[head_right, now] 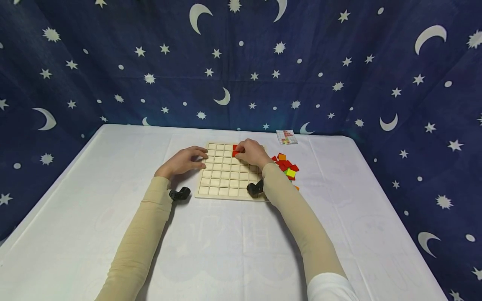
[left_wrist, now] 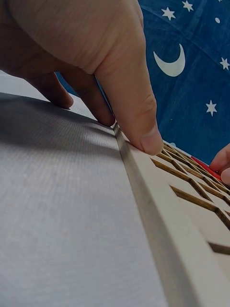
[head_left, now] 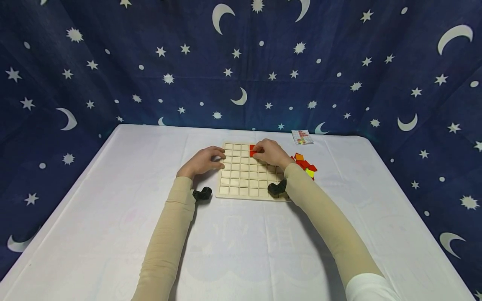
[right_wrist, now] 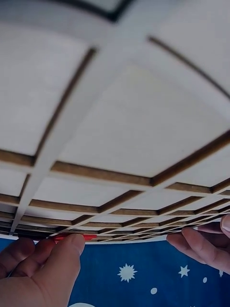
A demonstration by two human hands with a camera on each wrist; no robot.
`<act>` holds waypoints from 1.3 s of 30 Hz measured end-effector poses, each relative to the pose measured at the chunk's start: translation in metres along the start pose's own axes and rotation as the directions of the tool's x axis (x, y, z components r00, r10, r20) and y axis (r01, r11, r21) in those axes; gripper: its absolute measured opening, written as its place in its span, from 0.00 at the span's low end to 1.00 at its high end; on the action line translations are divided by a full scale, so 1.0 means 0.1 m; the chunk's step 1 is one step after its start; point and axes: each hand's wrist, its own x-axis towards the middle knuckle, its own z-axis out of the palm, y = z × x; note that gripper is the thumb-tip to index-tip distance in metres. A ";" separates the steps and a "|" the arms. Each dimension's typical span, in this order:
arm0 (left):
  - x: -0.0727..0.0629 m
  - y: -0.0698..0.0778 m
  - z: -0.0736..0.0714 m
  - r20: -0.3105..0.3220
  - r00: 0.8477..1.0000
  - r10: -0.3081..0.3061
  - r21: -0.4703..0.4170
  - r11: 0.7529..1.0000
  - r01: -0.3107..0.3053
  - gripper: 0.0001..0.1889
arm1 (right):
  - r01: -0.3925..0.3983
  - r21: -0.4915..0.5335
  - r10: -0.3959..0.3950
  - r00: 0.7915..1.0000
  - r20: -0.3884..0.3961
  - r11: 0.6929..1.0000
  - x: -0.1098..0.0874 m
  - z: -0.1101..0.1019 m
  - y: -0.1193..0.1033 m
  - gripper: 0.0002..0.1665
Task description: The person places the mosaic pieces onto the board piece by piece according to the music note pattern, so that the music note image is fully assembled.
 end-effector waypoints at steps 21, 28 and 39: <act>-0.02 0.03 -0.02 0.003 1.000 0.006 -0.002 1.000 -0.006 0.20 | -0.101 -0.021 0.099 0.991 -0.088 0.995 -0.32 -0.44 0.30 0.20; -0.02 0.02 -0.02 0.006 1.000 0.008 -0.003 1.000 -0.008 0.21 | -0.200 -0.037 0.193 0.971 -0.144 0.979 -0.56 -0.68 0.58 0.20; -0.02 0.03 -0.02 0.008 1.000 0.004 -0.009 1.000 -0.004 0.20 | -0.296 -0.051 0.294 0.955 -0.052 0.954 -0.90 -0.88 0.86 0.23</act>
